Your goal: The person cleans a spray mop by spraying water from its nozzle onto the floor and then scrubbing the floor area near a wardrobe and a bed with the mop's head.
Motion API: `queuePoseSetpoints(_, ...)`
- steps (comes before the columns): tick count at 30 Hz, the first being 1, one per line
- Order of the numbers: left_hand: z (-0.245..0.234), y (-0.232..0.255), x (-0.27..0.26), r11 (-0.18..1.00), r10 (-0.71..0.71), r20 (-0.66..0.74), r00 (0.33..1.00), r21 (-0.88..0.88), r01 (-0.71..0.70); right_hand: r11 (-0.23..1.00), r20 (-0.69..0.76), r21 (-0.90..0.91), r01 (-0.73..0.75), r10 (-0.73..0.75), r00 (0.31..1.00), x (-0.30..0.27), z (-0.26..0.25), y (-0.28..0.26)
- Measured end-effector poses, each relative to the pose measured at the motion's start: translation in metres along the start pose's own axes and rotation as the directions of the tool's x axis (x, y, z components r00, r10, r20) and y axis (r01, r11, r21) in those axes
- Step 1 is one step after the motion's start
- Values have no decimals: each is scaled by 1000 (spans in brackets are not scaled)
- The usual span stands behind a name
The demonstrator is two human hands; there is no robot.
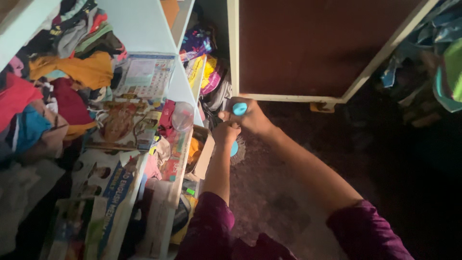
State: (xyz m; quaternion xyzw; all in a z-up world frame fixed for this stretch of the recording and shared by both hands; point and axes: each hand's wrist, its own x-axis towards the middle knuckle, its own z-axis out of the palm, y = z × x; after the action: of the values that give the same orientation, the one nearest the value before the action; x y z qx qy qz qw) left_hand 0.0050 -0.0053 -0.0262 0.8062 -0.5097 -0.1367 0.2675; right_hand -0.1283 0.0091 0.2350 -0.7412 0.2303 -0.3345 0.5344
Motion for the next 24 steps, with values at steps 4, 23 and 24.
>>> queuePoseSetpoints(4, 13, -2, 7, 994, 60, 19, 998, -94, -58, 994, -39, 88, -71, 74, 996, 0, -3, 5)
queuePoseSetpoints(23, 23, 88, -1, 981, 153, -77, 985, -109, -161, 986, -149, -47, -163, 154, 977, -5, -67, -10)
queuePoseSetpoints(24, 26, 89, -2, 980, 156, -96, 983, -110, -166, 988, -146, -92, -127, 113, 983, -9, -67, -6)
